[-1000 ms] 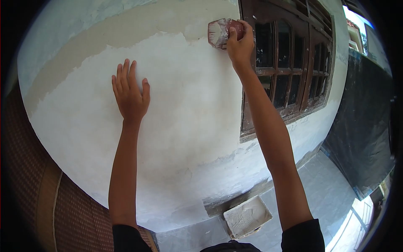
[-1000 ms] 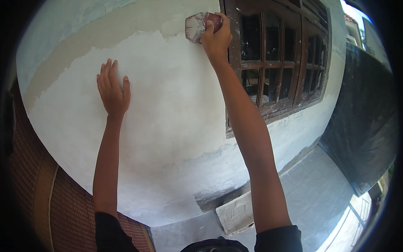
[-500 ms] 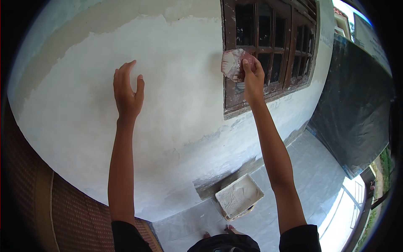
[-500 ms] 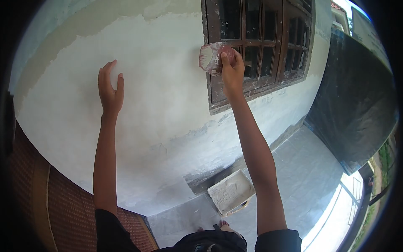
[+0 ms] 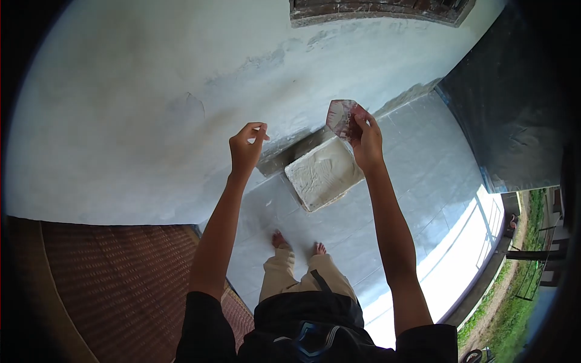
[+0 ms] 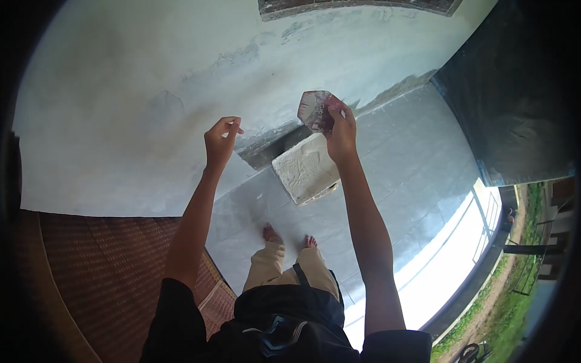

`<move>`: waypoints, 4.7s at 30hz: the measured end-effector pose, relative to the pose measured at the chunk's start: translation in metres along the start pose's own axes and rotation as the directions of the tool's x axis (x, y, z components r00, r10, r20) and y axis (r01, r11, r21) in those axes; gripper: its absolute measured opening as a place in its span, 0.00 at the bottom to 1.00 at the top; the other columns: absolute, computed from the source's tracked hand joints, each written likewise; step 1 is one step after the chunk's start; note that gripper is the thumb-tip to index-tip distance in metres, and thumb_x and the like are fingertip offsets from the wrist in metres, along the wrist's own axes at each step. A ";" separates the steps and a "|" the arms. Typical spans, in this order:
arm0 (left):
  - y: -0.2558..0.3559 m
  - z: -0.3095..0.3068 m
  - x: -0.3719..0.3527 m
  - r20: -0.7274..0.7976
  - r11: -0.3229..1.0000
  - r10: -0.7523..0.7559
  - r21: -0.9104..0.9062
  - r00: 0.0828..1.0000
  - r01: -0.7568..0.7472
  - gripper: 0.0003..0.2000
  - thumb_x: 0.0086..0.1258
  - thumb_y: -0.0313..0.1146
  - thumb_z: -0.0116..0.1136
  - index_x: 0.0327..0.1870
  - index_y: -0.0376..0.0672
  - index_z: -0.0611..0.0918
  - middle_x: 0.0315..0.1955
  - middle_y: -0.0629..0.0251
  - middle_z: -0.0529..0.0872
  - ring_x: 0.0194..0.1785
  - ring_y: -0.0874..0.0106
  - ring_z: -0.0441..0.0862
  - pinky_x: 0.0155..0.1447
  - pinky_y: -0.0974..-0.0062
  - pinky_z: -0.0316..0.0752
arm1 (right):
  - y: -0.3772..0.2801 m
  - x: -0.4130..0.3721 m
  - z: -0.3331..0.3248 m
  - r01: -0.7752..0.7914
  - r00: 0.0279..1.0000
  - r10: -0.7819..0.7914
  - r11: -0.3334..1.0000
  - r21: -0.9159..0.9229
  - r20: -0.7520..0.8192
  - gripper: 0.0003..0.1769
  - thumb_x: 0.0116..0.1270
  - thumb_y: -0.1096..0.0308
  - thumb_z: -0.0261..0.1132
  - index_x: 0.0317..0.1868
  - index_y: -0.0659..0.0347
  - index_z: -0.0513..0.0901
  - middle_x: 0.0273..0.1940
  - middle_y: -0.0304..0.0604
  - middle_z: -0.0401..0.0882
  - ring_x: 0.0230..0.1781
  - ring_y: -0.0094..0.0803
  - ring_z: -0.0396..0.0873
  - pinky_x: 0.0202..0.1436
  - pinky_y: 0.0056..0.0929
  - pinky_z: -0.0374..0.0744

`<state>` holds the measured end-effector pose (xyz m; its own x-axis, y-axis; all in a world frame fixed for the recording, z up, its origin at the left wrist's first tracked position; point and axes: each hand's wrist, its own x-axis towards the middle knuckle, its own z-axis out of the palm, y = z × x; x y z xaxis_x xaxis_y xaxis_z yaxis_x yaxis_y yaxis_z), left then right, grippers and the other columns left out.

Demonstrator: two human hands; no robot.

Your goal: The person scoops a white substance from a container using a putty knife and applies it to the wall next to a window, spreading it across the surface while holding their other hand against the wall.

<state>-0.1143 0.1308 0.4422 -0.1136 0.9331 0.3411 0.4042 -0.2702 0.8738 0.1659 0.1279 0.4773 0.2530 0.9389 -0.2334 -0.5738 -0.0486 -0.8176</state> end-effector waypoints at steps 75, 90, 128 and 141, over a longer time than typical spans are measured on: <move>-0.335 0.276 -0.304 0.232 0.559 -0.696 -0.419 0.679 0.716 0.34 0.80 0.43 0.51 0.82 0.58 0.51 0.76 0.44 0.59 0.78 0.56 0.60 0.74 0.58 0.60 | 0.306 0.143 -0.270 0.587 0.444 0.782 0.116 -0.801 0.438 0.19 0.61 0.82 0.59 0.52 0.62 0.84 0.42 0.53 0.87 0.44 0.45 0.86 0.49 0.39 0.80; -0.332 0.272 -0.302 0.212 0.562 -0.707 -0.410 0.675 0.718 0.33 0.80 0.43 0.52 0.82 0.56 0.53 0.72 0.33 0.63 0.70 0.56 0.70 0.72 0.64 0.62 | 0.331 0.164 -0.276 0.493 0.431 0.818 0.139 -0.859 0.381 0.16 0.64 0.76 0.63 0.53 0.62 0.83 0.40 0.45 0.85 0.40 0.34 0.80 0.47 0.34 0.78; 0.091 -0.067 0.009 -0.348 0.922 0.100 -0.320 0.932 -0.219 0.18 0.82 0.40 0.47 0.63 0.37 0.77 0.53 0.59 0.83 0.61 0.68 0.79 0.67 0.66 0.73 | -0.057 0.011 0.068 -0.249 0.629 -0.074 0.924 0.291 0.774 0.28 0.75 0.72 0.60 0.72 0.63 0.65 0.67 0.45 0.73 0.68 0.35 0.74 0.72 0.37 0.75; 0.280 -0.266 0.092 -0.435 0.714 0.699 0.468 0.568 -0.521 0.19 0.78 0.32 0.52 0.67 0.42 0.73 0.65 0.58 0.76 0.70 0.61 0.71 0.73 0.60 0.65 | -0.206 -0.068 0.271 0.056 0.537 -0.399 0.896 0.441 0.743 0.20 0.77 0.72 0.55 0.66 0.64 0.72 0.61 0.43 0.77 0.62 0.31 0.76 0.67 0.37 0.75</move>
<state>-0.2527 0.0779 0.8106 -0.1768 0.2375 0.9552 0.7723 -0.5681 0.2843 0.0557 0.1664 0.8042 -0.2137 0.7771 0.5920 -0.8430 0.1596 -0.5138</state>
